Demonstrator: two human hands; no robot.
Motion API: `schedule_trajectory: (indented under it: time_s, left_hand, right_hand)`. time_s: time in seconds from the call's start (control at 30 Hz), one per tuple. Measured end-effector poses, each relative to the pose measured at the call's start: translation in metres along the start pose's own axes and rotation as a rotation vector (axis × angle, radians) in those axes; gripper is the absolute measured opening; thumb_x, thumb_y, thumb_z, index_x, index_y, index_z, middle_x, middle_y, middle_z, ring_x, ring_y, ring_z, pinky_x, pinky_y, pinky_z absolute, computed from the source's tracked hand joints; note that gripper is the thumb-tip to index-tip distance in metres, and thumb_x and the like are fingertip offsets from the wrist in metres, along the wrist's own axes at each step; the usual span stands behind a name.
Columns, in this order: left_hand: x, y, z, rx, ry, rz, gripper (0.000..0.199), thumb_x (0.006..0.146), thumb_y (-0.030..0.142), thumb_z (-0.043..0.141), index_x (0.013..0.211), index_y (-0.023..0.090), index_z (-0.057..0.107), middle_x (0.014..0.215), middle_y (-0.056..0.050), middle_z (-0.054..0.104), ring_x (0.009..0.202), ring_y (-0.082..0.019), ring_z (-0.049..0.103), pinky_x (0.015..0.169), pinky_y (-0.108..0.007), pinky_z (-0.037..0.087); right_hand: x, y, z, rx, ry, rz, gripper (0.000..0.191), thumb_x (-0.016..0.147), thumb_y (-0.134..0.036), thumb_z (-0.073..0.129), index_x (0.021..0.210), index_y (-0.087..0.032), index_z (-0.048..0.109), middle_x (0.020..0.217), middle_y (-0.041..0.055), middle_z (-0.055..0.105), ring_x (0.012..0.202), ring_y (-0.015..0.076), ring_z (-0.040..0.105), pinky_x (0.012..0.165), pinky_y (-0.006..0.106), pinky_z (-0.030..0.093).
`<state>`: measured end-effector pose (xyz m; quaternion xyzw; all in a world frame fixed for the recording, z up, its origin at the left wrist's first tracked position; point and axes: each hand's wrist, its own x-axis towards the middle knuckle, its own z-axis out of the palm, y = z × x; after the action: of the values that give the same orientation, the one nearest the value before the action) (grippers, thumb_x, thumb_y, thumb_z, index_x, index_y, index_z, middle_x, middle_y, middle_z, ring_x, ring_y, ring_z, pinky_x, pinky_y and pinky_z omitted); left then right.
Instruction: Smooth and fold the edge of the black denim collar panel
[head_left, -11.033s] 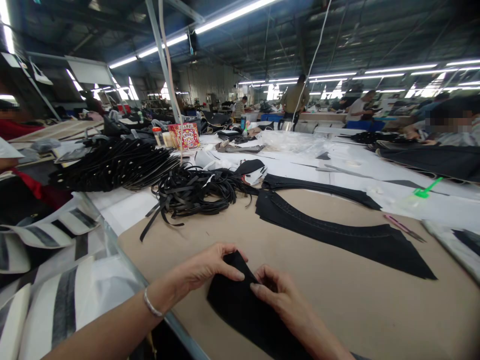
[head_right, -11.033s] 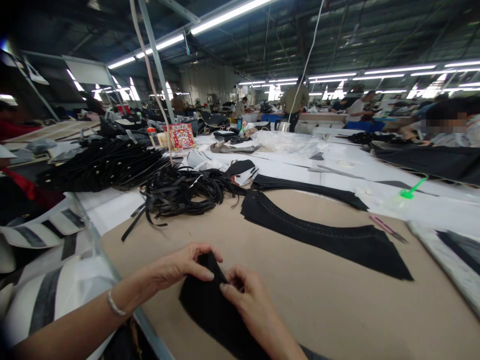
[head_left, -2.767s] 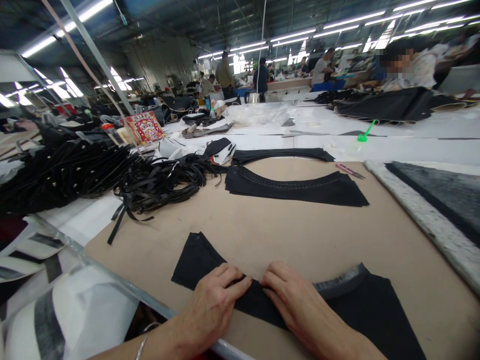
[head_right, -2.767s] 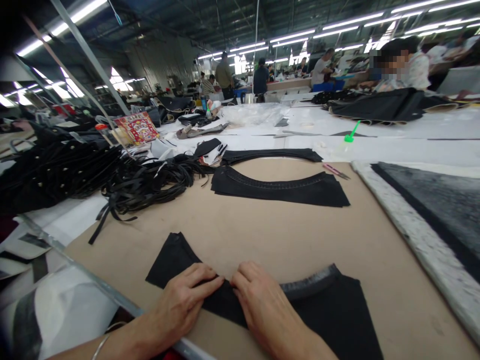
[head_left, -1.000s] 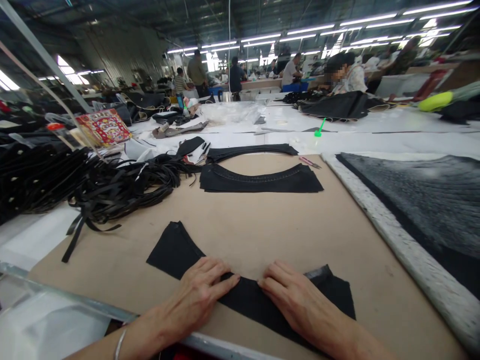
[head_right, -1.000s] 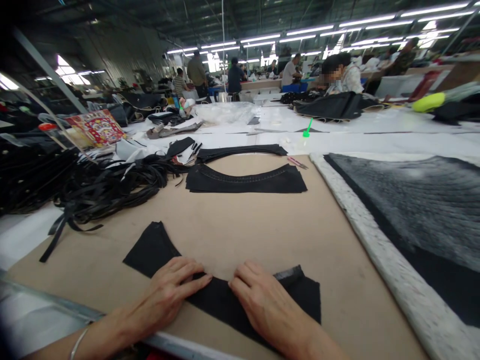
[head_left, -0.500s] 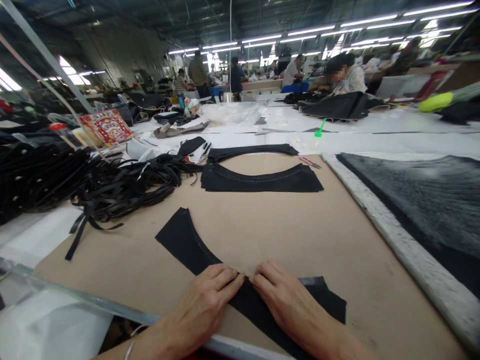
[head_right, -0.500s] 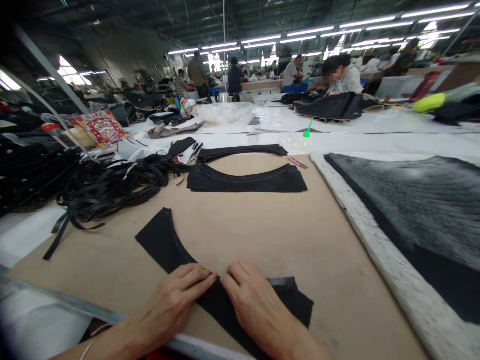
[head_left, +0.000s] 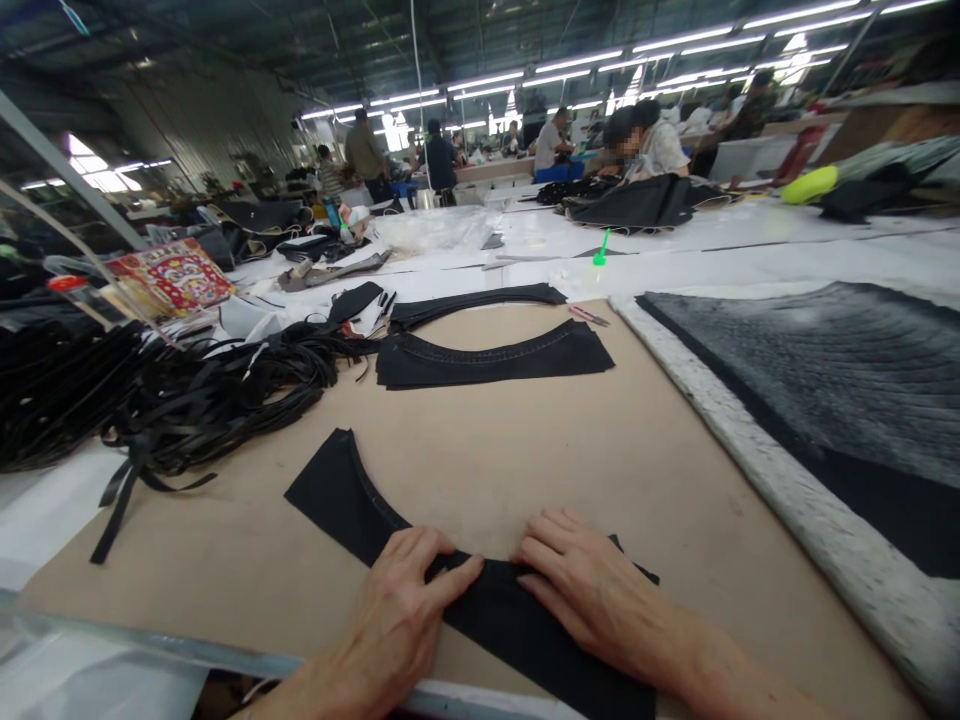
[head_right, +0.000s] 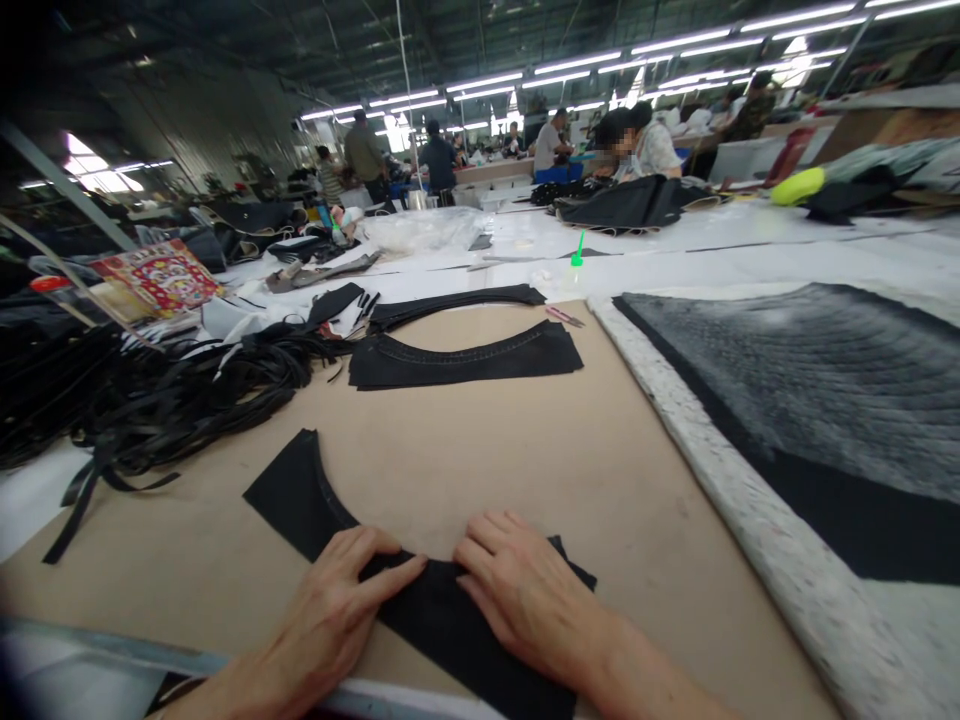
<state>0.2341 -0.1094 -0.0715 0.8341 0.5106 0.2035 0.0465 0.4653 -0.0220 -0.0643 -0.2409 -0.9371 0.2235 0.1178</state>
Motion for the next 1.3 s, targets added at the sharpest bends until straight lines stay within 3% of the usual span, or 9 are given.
schedule_trajectory:
  time_s: [0.1,0.23,0.4,0.57,1.03,1.3]
  left_hand:
    - [0.010,0.011,0.002,-0.132,-0.001,-0.073,0.043,0.088,0.002,0.037,0.117,0.021,0.062,0.106,-0.009,0.058,0.096,-0.022,0.053,0.084,-0.039,0.049]
    - [0.021,0.022,0.014,-0.223,-0.029,-0.044,0.042,0.089,0.003,0.037,0.121,0.020,0.059,0.099,-0.007,0.061,0.090,-0.020,0.054,0.080,-0.035,0.050]
    - [0.021,0.021,0.023,-0.097,-0.026,0.065,0.035,0.095,0.009,0.037,0.123,0.015,0.057,0.091,-0.007,0.061,0.081,-0.021,0.053,0.072,-0.034,0.050]
    - [0.018,0.022,0.020,-0.055,-0.075,0.098,0.039,0.092,0.007,0.036,0.127,0.011,0.053,0.095,-0.010,0.061,0.085,-0.022,0.052,0.077,-0.037,0.050]
    - [0.024,0.030,0.019,0.032,-0.100,0.070,0.050,0.087,0.005,0.037,0.134,0.019,0.049,0.090,-0.008,0.056,0.081,-0.022,0.048,0.071,-0.037,0.047]
    - [0.026,0.027,0.024,0.145,-0.064,0.166,0.053,0.083,0.003,0.041,0.132,0.018,0.052,0.096,-0.010,0.059,0.085,-0.024,0.051,0.077,-0.041,0.045]
  right_hand:
    - [0.003,0.002,-0.003,0.006,-0.016,0.009,0.005,0.090,-0.016,0.057,0.091,-0.020,0.055,0.095,0.0018,0.056,0.090,0.0193,0.049,0.081,0.035,0.040]
    - [0.005,0.004,-0.006,0.000,-0.017,-0.007,0.003,0.090,-0.018,0.057,0.091,-0.020,0.055,0.094,0.0021,0.057,0.089,0.0191,0.049,0.081,0.035,0.039]
    - [-0.002,0.009,-0.011,0.019,-0.026,0.000,0.004,0.092,-0.020,0.056,0.088,-0.020,0.055,0.092,0.0021,0.058,0.089,0.0196,0.048,0.082,0.035,0.039]
    - [-0.011,0.016,-0.016,0.064,-0.040,-0.015,0.005,0.092,-0.017,0.053,0.094,-0.020,0.056,0.095,0.0021,0.057,0.092,0.0180,0.049,0.084,0.032,0.040]
    - [-0.023,0.025,-0.022,0.006,-0.023,-0.093,0.012,0.095,-0.014,0.047,0.092,-0.020,0.057,0.093,0.0019,0.058,0.088,0.0154,0.051,0.082,0.030,0.039]
    - [-0.025,0.028,-0.022,0.001,-0.012,-0.109,0.014,0.096,-0.015,0.045,0.093,-0.020,0.058,0.093,0.0025,0.058,0.088,0.0160,0.051,0.083,0.031,0.038]
